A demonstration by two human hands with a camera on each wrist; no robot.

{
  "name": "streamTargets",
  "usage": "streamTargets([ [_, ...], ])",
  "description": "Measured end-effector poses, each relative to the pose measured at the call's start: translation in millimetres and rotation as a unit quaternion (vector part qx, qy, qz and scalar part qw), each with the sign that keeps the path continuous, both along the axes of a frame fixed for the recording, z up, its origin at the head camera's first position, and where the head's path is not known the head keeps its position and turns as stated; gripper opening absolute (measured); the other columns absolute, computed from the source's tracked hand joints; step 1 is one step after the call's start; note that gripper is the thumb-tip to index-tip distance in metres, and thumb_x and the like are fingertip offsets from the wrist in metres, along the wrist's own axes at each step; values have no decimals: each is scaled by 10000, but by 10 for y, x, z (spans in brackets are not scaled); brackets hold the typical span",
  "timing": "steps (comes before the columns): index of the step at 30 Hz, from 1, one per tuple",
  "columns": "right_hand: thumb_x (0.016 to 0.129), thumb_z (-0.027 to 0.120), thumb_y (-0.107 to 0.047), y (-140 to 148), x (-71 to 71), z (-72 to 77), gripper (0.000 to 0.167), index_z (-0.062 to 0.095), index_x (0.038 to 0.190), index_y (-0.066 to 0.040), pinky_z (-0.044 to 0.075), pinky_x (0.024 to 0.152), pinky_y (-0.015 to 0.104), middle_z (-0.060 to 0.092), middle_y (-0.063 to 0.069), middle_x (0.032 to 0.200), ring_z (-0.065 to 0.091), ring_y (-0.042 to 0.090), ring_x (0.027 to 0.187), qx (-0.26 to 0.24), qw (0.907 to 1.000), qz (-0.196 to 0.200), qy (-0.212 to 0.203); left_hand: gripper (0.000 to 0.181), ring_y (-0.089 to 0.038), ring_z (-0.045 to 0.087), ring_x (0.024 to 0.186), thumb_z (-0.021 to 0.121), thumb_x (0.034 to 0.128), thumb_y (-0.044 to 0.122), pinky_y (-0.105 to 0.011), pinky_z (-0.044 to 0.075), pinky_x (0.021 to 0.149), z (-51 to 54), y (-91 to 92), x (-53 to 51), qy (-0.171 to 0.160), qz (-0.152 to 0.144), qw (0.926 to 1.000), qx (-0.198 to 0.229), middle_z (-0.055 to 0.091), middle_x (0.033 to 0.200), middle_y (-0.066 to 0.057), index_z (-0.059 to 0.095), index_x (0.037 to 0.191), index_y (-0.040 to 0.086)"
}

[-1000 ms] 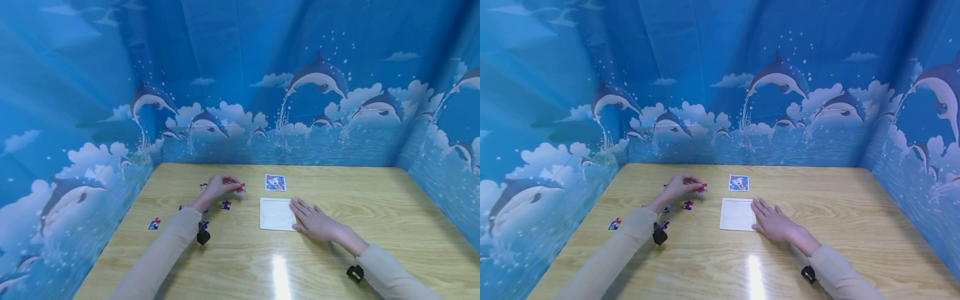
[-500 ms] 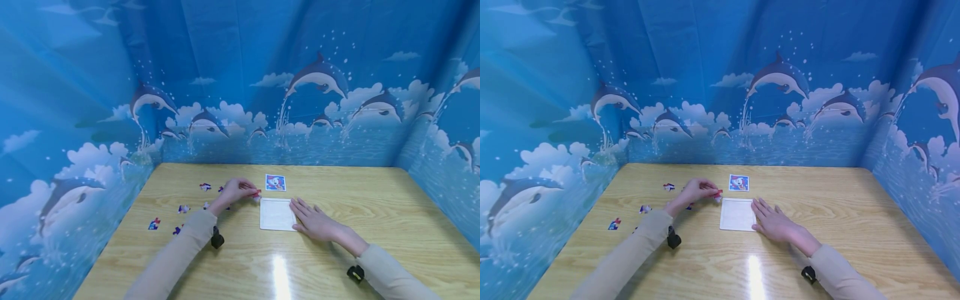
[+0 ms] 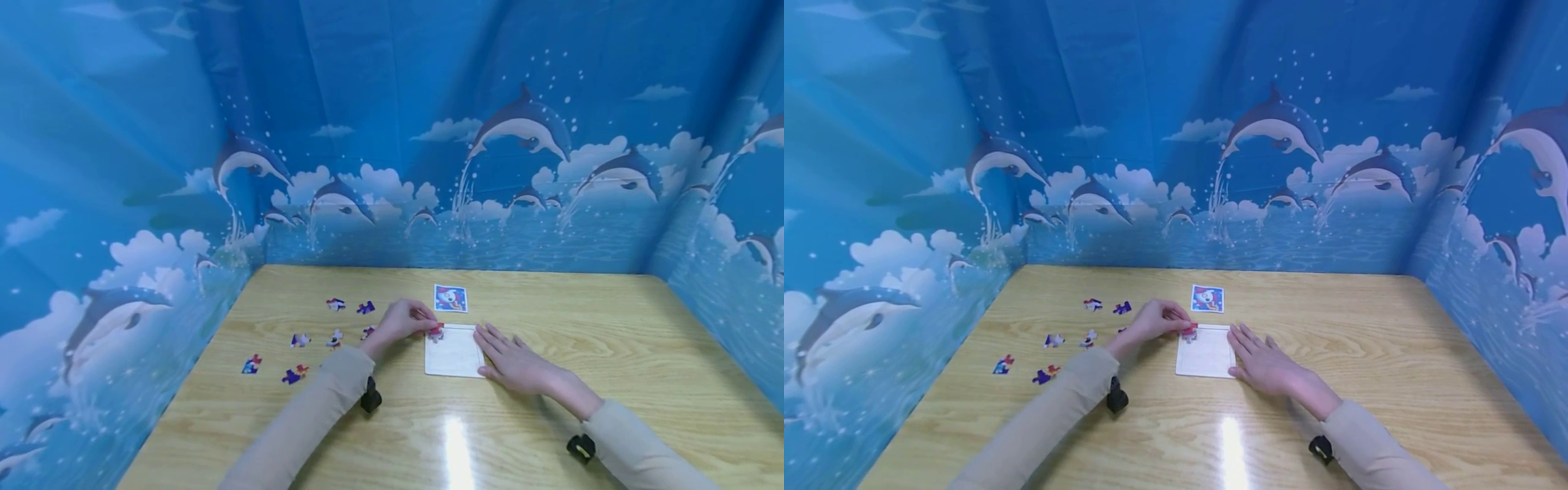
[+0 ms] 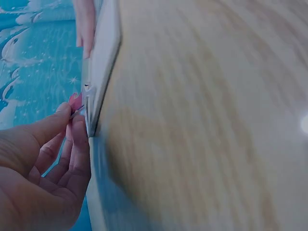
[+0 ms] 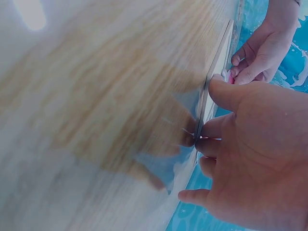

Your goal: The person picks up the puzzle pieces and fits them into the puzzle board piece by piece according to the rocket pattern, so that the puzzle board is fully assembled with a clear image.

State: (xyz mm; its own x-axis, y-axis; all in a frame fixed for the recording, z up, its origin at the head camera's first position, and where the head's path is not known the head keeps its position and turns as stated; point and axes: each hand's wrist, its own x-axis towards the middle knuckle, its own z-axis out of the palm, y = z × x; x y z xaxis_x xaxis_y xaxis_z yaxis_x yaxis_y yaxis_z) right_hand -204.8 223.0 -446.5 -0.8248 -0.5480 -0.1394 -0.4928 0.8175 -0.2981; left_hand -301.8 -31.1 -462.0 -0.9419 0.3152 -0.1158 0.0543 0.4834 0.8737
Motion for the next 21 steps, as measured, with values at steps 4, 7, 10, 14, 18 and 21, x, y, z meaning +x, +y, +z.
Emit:
streamTargets([
  [4, 1076, 485, -346, 4, -8, -9, 672, 251, 1565, 51, 167, 1137, 747, 170, 257, 1647, 136, 468, 1512, 7, 10000, -8, -2, 109, -90, 595, 636, 830, 846, 174, -193, 500, 547, -12, 33, 35, 240, -60, 9992, -304, 695, 779, 14, 754, 898, 116],
  [7, 1072, 491, -343, 7, -4, -2, 676, 250, 1564, 54, 157, 1134, 753, 173, 261, 1645, 136, 471, 1511, -48, 10000, -7, -18, 114, -84, 572, 619, 830, 846, 184, -185, 477, 528, -15, 48, 55, 401, -141, 9979, -480, 682, 770, 22, 750, 894, 118],
  [10, 1070, 492, -341, 21, -8, -23, 684, 240, 1563, 60, 150, 1112, 777, 170, 272, 1640, 125, 476, 1510, -159, 9999, 58, 27, 134, -94, 569, 616, 842, 832, 193, -191, 483, 525, -11, 61, 65, 409, -213, 9975, -537, 675, 773, 22, 743, 891, 125],
  [14, 1072, 487, -350, 27, -15, -34, 690, 229, 1568, 55, 145, 1120, 770, 157, 266, 1645, 115, 465, 1516, -108, 9999, 32, 39, 183, -92, 590, 678, 875, 791, 189, -199, 508, 583, -3, 80, 63, 454, -332, 9961, -677, 675, 797, 39, 732, 892, 136],
  [18, 1071, 493, -343, 14, -8, -8, 682, 242, 1564, 56, 148, 1139, 749, 161, 257, 1647, 126, 464, 1515, -17, 10000, -46, 23, 203, -89, 598, 737, 884, 778, 177, -200, 510, 651, 3, 96, 60, 593, -451, 9931, -901, 669, 815, 51, 729, 901, 137],
  [21, 1068, 499, -329, 8, -7, -9, 675, 254, 1557, 65, 151, 1128, 761, 175, 272, 1638, 137, 479, 1506, -49, 10000, -19, 48, 199, -89, 595, 733, 879, 782, 174, -201, 509, 659, 3, 100, 55, 696, -474, 9912, -1018, 662, 809, 53, 724, 901, 134],
])
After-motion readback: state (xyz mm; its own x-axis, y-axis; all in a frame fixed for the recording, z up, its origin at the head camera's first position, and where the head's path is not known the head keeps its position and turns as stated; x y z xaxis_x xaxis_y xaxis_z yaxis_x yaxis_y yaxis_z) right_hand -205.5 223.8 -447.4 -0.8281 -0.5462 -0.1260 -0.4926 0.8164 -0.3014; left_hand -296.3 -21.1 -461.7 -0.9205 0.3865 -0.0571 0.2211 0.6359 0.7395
